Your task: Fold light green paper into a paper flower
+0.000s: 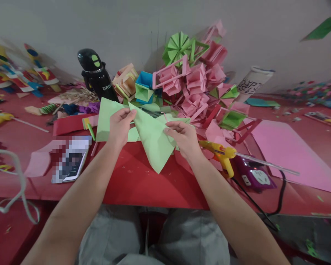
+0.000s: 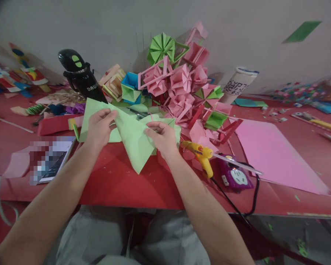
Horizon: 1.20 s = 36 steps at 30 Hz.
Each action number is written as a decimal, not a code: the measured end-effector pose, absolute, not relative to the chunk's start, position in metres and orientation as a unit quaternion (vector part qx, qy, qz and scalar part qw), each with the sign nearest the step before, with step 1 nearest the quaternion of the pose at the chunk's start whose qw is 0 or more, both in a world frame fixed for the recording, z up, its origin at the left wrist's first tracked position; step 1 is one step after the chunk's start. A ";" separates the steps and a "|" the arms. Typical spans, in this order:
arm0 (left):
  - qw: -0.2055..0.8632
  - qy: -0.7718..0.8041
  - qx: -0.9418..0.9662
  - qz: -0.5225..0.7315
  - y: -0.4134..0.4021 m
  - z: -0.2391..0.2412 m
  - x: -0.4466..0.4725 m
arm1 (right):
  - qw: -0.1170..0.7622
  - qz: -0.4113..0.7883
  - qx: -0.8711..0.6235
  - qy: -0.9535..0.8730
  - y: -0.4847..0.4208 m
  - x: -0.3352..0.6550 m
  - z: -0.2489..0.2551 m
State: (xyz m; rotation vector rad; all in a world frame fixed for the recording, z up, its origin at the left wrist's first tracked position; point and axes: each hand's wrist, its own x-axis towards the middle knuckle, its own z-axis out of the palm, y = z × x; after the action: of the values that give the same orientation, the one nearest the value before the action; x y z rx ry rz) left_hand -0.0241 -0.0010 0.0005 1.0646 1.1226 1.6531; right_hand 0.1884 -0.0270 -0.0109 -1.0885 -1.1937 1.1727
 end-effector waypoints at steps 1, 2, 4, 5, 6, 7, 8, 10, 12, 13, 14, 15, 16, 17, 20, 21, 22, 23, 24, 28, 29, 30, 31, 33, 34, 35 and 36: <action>0.431 0.446 0.417 0.665 0.000 0.000 -0.025 | 0.542 0.491 -0.462 -0.502 -0.027 0.188 -0.012; 0.435 0.443 0.410 0.668 0.002 -0.001 -0.026 | 0.542 0.488 -0.467 -0.500 -0.027 0.187 -0.012; 0.438 0.447 0.401 0.669 0.004 -0.002 -0.027 | 0.542 0.485 -0.472 -0.498 -0.027 0.185 -0.013; 0.435 0.450 0.399 0.670 0.005 -0.003 -0.027 | 0.543 0.484 -0.474 -0.497 -0.027 0.184 -0.013; 0.427 0.453 0.398 0.674 0.005 -0.004 -0.028 | 0.543 0.485 -0.474 -0.495 -0.027 0.184 -0.013; 0.416 0.454 0.399 0.679 0.006 -0.005 -0.028 | 0.543 0.487 -0.473 -0.494 -0.027 0.183 -0.013; 0.405 0.454 0.400 0.686 0.006 -0.006 -0.028 | 0.542 0.492 -0.470 -0.493 -0.028 0.182 -0.013; 0.392 0.455 0.398 0.693 0.007 -0.006 -0.028 | 0.538 0.500 -0.467 -0.493 -0.028 0.180 -0.013; 0.393 0.465 0.391 0.690 0.007 -0.006 -0.028 | 0.531 0.507 -0.464 -0.496 -0.029 0.179 -0.013; 0.395 0.470 0.386 0.688 0.007 -0.005 -0.027 | 0.528 0.509 -0.462 -0.498 -0.030 0.178 -0.013; 0.396 0.475 0.378 0.689 0.007 -0.005 -0.027 | 0.527 0.510 -0.460 -0.500 -0.030 0.178 -0.013; 0.397 0.478 0.371 0.691 0.007 -0.004 -0.026 | 0.528 0.511 -0.458 -0.501 -0.030 0.177 -0.013; 0.398 0.479 0.362 0.694 0.007 -0.004 -0.026 | 0.529 0.511 -0.457 -0.500 -0.031 0.177 -0.013; 0.399 0.479 0.353 0.698 0.008 -0.004 -0.026 | 0.530 0.511 -0.456 -0.500 -0.031 0.176 -0.013; 0.410 0.473 0.334 0.705 0.010 -0.005 -0.026 | 0.532 0.510 -0.453 -0.501 -0.030 0.175 -0.013; 0.415 0.470 0.328 0.706 0.010 -0.005 -0.026 | 0.533 0.510 -0.451 -0.502 -0.030 0.175 -0.013; 0.421 0.468 0.321 0.707 0.011 -0.005 -0.027 | 0.534 0.511 -0.449 -0.503 -0.030 0.175 -0.013; 0.426 0.467 0.316 0.708 0.012 -0.006 -0.027 | 0.534 0.513 -0.446 -0.502 -0.031 0.174 -0.014; 0.427 0.465 0.312 0.709 0.013 -0.007 -0.027 | 0.535 0.515 -0.443 -0.502 -0.031 0.174 -0.014; 0.413 0.463 0.318 0.717 0.015 -0.008 -0.029 | 0.534 0.511 -0.443 -0.508 -0.032 0.173 -0.014; 0.409 0.464 0.319 0.718 0.016 -0.009 -0.029 | 0.532 0.509 -0.444 -0.511 -0.032 0.173 -0.014; 0.406 0.466 0.319 0.718 0.016 -0.009 -0.029 | 0.529 0.508 -0.446 -0.513 -0.032 0.173 -0.014; 0.405 0.469 0.319 0.717 0.016 -0.009 -0.029 | 0.527 0.508 -0.447 -0.514 -0.033 0.173 -0.014; 0.406 0.472 0.317 0.715 0.016 -0.008 -0.029 | 0.527 0.509 -0.446 -0.514 -0.033 0.173 -0.013; 0.409 0.471 0.315 0.715 0.016 -0.008 -0.029 | 0.527 0.509 -0.447 -0.513 -0.034 0.173 -0.012; 0.414 0.468 0.313 0.715 0.016 -0.008 -0.029 | 0.528 0.509 -0.447 -0.512 -0.034 0.173 -0.011; 0.418 0.465 0.310 0.716 0.017 -0.007 -0.028 | 0.529 0.508 -0.449 -0.511 -0.034 0.173 -0.010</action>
State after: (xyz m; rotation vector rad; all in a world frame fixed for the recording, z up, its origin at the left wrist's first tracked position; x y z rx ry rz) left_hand -0.0282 0.0167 -0.0074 0.7775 1.1659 1.7963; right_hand 0.1731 -0.0344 -0.0104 -1.0715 -1.2201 1.2141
